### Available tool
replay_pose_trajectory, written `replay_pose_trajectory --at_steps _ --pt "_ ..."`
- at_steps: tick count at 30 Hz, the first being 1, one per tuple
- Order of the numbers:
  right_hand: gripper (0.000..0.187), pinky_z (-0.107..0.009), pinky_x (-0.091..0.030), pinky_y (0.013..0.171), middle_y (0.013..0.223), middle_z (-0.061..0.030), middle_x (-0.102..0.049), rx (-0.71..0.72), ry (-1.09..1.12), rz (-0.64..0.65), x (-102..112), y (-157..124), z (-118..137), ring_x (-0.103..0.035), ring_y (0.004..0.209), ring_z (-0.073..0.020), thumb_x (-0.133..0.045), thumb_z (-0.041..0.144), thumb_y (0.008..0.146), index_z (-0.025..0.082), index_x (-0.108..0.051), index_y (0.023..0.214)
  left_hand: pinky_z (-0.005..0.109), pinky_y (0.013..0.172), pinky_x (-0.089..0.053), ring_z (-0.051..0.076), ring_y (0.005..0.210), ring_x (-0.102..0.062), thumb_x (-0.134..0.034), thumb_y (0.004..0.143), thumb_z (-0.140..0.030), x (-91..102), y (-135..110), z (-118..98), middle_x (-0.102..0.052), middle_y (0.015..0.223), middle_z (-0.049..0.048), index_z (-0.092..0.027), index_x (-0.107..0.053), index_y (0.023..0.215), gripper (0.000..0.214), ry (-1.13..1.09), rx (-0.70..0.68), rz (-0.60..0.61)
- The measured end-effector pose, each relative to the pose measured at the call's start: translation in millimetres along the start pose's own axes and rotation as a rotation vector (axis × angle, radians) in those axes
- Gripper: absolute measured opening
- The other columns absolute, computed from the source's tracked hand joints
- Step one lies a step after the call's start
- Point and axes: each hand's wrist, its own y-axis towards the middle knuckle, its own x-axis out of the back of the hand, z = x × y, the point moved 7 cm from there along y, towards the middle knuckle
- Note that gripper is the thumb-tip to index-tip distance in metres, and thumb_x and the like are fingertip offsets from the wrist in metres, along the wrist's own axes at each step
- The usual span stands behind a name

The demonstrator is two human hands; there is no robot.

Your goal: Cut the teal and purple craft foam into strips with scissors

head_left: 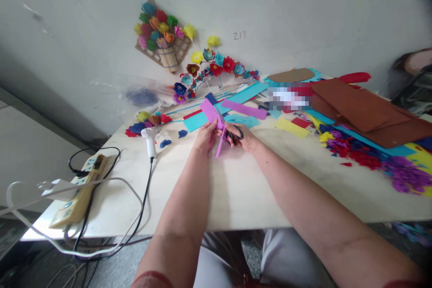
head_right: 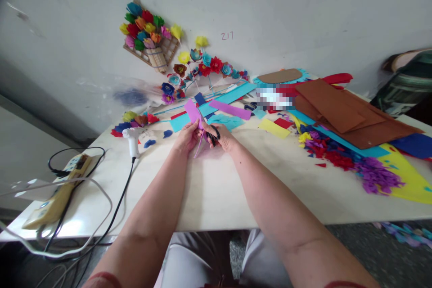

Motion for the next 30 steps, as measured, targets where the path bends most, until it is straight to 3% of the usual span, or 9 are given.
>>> replay_pose_trajectory --at_steps 12,30 --pt "0.053 -0.018 -0.023 0.029 0.044 0.0034 -0.050 -0.023 0.049 -0.006 -0.2 -0.8 2.2 -0.042 0.029 -0.0063 -0.058 0.069 0.067 0.016 -0.052 0.066 0.014 0.043 -0.044 0.006 0.040 -0.054 -0.066 0.077 -0.022 1.7 1.3 0.6 -0.063 0.056 0.0016 -0.009 -0.060 0.076 0.015 0.002 -0.010 -0.013" --pt "0.051 -0.017 -0.016 0.027 0.042 0.0050 -0.047 -0.005 0.036 -0.002 -2.3 -0.5 4.7 -0.037 0.028 -0.0055 -0.059 0.067 0.066 0.016 -0.054 0.068 0.013 0.043 -0.043 0.005 0.039 -0.053 -0.066 0.077 -0.024 0.5 -1.1 0.4 -0.062 0.055 0.0018 -0.009 -0.059 0.076 0.016 0.020 0.005 -0.030"
